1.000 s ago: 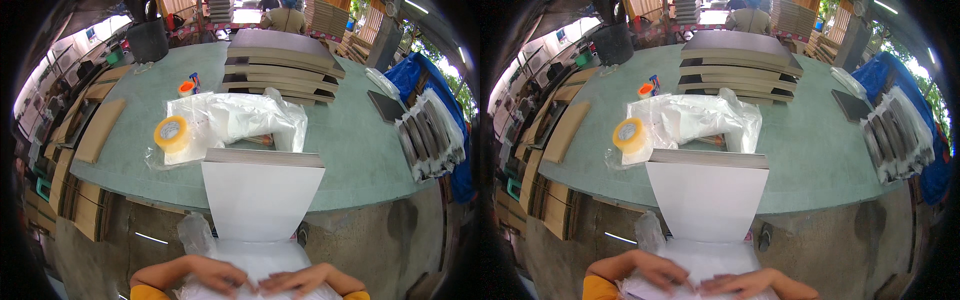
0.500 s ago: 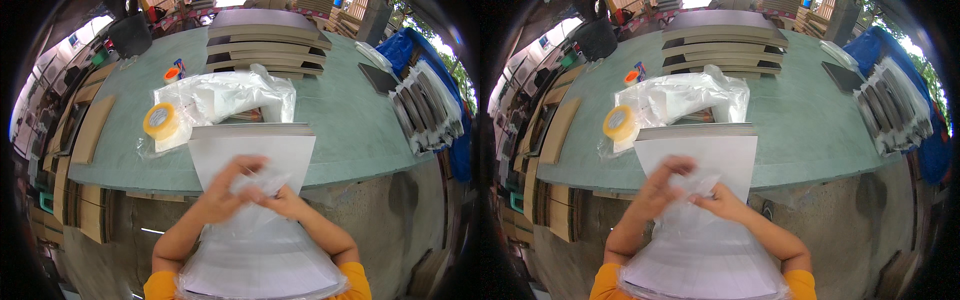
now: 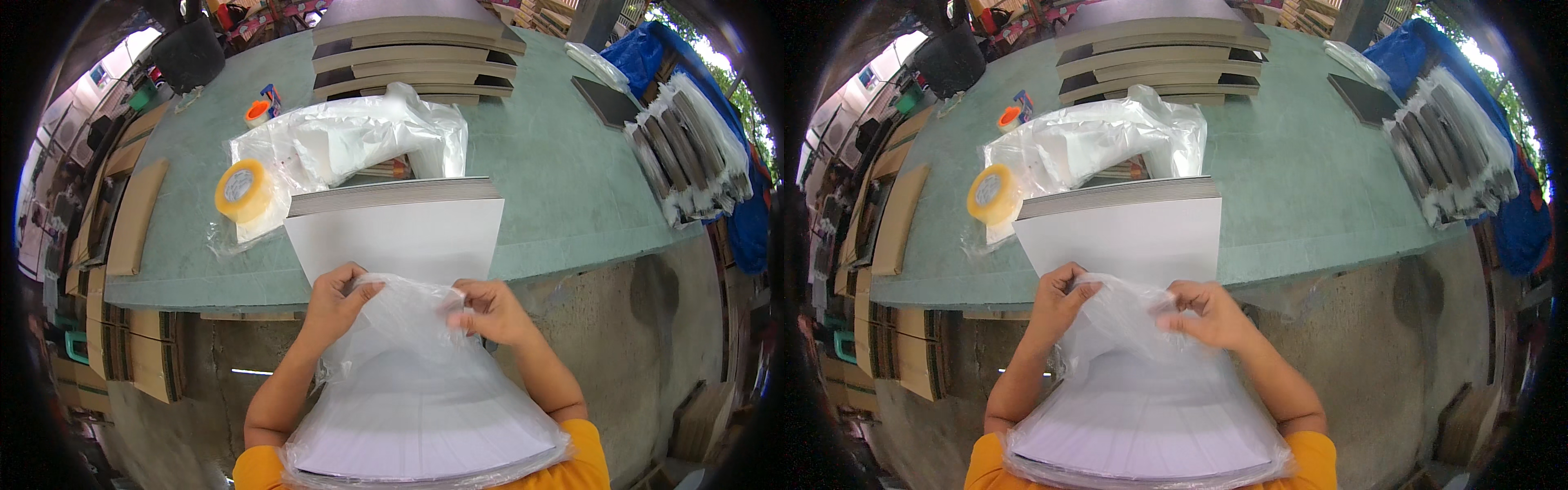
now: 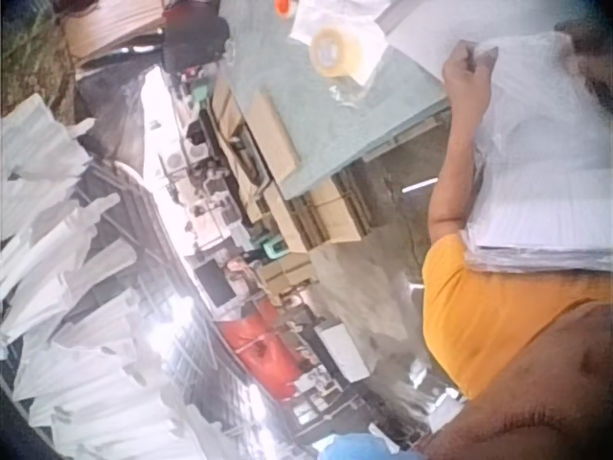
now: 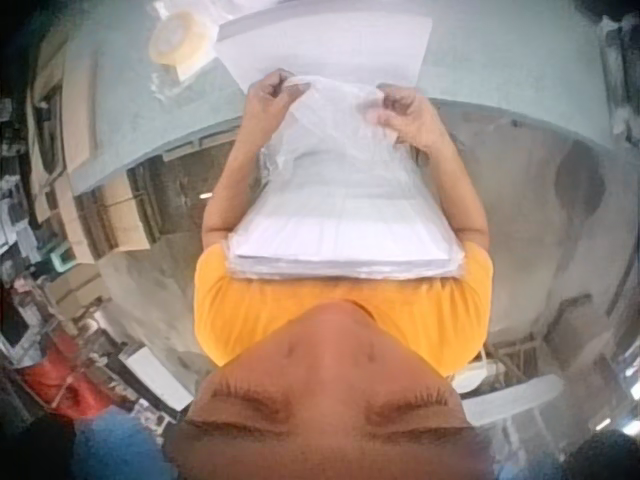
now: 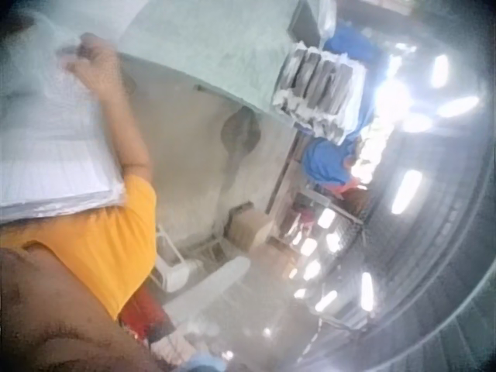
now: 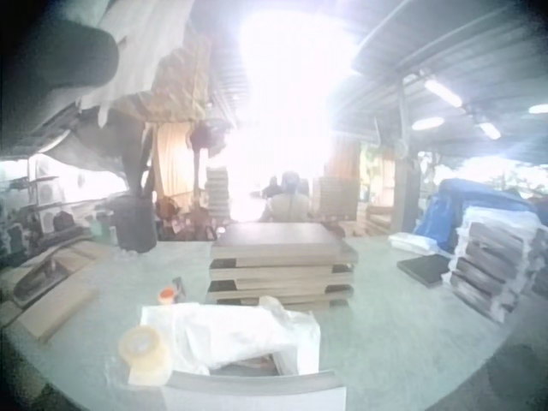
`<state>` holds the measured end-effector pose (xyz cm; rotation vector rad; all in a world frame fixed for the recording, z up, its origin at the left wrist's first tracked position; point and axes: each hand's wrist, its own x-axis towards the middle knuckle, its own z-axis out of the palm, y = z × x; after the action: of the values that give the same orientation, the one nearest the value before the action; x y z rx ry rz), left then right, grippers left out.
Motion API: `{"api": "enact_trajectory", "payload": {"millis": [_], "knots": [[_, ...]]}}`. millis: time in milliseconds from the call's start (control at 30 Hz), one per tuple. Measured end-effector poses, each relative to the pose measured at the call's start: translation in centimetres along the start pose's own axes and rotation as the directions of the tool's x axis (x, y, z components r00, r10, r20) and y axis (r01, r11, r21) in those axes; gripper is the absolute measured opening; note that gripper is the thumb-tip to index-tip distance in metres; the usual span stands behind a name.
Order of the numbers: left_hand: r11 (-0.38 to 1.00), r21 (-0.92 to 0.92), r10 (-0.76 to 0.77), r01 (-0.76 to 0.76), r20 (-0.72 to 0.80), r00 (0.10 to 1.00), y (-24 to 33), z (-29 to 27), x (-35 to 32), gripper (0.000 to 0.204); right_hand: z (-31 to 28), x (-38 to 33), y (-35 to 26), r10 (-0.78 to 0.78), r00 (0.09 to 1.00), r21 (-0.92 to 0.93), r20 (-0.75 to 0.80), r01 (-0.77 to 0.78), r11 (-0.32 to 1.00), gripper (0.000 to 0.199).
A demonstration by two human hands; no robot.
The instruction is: The person wraps individual dark panels or boards in clear plastic film by hand, pulling the film from a roll and tucking it around the edges of the items before stacking them.
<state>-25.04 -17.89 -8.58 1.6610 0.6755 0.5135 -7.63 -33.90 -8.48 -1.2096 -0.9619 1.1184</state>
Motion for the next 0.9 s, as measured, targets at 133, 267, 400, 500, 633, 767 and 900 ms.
{"api": "enact_trajectory", "payload": {"millis": [133, 267, 400, 500, 633, 767, 900], "knots": [[0.999, 0.051, -0.011, 0.013, -0.04, 0.999, -0.4, -0.7, 0.0, 0.015, -0.6, 0.8, -1.6, 0.1, 0.984, 0.035, -0.148, -0.096, 0.995, 0.013], [0.965, 0.223, 0.155, -0.138, -0.061, 0.986, 0.9, -1.4, -0.1, 0.014, -1.2, 0.9, -1.5, 0.099, 0.986, -0.059, -0.134, -0.108, 0.992, 0.019], [0.74, 0.568, 0.521, -0.36, -0.146, 0.841, 2.5, -1.7, 0.3, 0.014, -1.4, 1.2, -0.8, 0.153, 0.974, -0.117, -0.168, -0.174, 0.978, 0.02], [0.823, 0.49, 0.347, -0.288, -0.031, 0.937, 4.7, -1.1, -0.8, 0.014, -1.5, 1.1, 0.5, 0.162, 0.973, -0.021, -0.165, -0.168, 0.986, 0.021], [0.991, 0.012, 0.127, -0.135, 0.27, 0.954, 4.6, 2.9, -1.1, 0.009, 1.4, 2.1, 0.2, 0.178, 0.982, 0.32, -0.07, -0.147, 0.936, 0.022], [0.998, -0.049, 0.037, -0.029, 0.182, 0.983, 2.4, 2.0, -0.3, 0.01, 1.0, 2.4, 0.6, 0.149, 0.986, 0.374, -0.07, -0.112, 0.921, 0.021], [0.986, 0.15, -0.008, 0.072, -0.39, 0.921, 0.5, -7.1, 0.4, 0.012, -1.6, 1.0, 0.7, 0.122, 0.985, 0.524, -0.12, -0.042, 0.851, 0.028]]}}
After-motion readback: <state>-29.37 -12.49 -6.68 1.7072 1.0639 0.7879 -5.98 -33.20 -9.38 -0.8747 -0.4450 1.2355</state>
